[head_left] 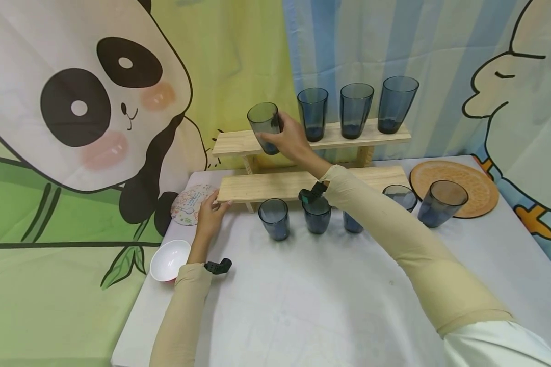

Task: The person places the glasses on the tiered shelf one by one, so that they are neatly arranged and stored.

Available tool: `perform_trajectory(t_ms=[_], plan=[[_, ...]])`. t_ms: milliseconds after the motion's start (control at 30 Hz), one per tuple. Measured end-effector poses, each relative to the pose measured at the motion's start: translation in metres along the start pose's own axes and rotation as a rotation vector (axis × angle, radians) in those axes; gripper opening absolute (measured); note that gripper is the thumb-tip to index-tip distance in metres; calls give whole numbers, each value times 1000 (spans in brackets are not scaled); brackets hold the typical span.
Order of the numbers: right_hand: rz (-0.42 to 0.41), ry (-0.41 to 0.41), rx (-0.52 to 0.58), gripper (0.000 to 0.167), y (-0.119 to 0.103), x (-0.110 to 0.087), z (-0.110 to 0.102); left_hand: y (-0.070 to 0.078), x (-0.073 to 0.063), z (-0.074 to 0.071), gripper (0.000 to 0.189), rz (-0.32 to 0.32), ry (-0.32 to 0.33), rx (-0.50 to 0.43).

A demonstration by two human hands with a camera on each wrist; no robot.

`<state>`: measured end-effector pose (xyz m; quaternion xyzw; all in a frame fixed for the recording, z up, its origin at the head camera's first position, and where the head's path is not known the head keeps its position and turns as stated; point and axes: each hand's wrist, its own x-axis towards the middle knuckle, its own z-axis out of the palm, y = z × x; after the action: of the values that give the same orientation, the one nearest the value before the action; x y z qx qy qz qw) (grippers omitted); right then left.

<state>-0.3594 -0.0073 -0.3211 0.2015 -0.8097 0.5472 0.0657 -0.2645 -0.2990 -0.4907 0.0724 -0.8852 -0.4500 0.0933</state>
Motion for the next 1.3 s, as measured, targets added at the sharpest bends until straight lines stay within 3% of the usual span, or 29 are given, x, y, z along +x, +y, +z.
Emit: perform_trajectory(t_ms=[367,700,1000,1300], plan=[[143,90,-15,82,4,24,-1,-1,1,0,71,-6,-1,5],[161,153,-35,83,9,31,2,4,-1,1,71,-17,-6,3],[191,71,-119,102,10,25,-1,2,-2,1,72,-17,-1,20],[199,-83,-223,114,2,-2,-8,1,-1,1,76,-29,-6,12]])
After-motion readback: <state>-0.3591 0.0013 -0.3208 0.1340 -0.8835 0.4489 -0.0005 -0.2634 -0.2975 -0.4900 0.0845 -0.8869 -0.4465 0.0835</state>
